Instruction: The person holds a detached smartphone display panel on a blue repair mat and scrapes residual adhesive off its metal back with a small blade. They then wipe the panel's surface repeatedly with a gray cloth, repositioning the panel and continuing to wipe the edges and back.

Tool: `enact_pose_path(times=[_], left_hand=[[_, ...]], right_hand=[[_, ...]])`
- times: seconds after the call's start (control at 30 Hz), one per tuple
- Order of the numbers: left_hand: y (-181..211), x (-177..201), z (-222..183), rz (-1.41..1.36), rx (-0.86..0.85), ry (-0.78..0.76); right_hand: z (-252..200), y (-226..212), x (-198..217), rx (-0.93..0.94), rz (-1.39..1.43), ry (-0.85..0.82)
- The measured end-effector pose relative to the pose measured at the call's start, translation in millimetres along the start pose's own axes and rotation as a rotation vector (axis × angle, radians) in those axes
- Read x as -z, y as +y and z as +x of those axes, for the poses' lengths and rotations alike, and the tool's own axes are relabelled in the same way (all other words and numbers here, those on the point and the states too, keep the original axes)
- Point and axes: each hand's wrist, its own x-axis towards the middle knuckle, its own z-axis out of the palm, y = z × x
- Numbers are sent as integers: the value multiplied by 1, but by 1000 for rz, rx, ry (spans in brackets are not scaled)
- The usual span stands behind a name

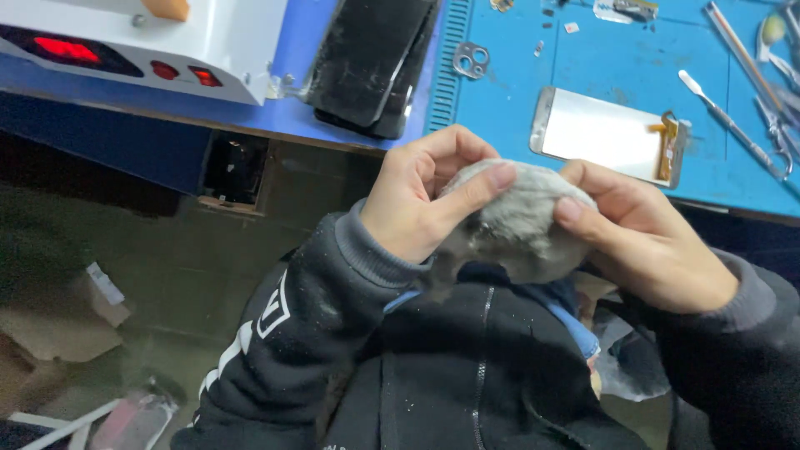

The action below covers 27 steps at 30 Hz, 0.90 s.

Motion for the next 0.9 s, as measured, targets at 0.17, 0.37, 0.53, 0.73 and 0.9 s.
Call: enact_pose_path(times=[0.17,0.37,0.53,0.73,0.9], left_hand=[[-7,-20,10,-36,76,-92],[-10,-38,36,70,72,-213],[-11,-48,41,154,60,-212],[-4,-60,38,284,73,-71],[-22,-58,35,474,-443,-187]], right_hand=[[-24,21,29,-41,79,-40],[-34,35,50,-205,97,39],[-36,24,46,-149,51,-21],[-58,50,67,-59,140,-40],[-48,29,44,134,401,10]])
